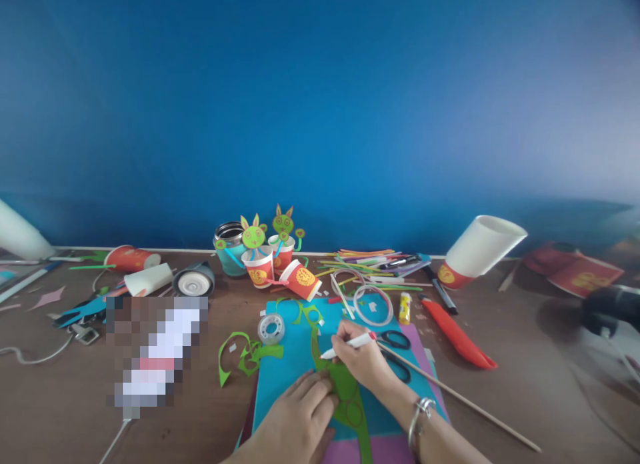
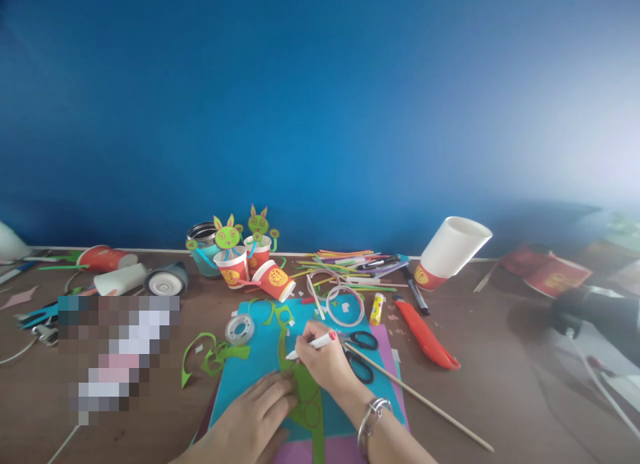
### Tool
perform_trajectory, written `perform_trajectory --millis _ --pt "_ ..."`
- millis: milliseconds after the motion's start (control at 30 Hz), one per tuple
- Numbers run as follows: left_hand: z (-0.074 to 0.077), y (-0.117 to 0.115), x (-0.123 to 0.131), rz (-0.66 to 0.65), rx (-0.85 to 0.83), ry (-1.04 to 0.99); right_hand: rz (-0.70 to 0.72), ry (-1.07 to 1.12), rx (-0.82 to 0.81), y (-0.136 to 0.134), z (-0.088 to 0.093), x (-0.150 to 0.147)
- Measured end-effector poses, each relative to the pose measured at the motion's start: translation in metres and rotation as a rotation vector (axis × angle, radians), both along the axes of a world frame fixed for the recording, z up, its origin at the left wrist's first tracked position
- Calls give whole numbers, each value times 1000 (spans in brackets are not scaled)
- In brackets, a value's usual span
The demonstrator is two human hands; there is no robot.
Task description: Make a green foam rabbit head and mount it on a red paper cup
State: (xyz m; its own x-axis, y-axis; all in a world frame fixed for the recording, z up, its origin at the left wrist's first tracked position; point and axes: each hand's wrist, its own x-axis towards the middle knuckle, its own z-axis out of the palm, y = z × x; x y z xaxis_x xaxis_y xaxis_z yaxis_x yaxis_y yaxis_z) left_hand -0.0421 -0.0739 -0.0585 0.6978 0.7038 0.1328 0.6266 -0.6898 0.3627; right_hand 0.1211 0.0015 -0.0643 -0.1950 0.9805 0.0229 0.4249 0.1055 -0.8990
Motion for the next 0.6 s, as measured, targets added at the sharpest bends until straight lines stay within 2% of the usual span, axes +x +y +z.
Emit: perform_trajectory --millis 300,600 --pt "2 -1 0 -6 -2 23 3 104 -70 -1 -1 0" --pt "1 -1 0 5 -8 -7 23 48 -36 0 -2 0"
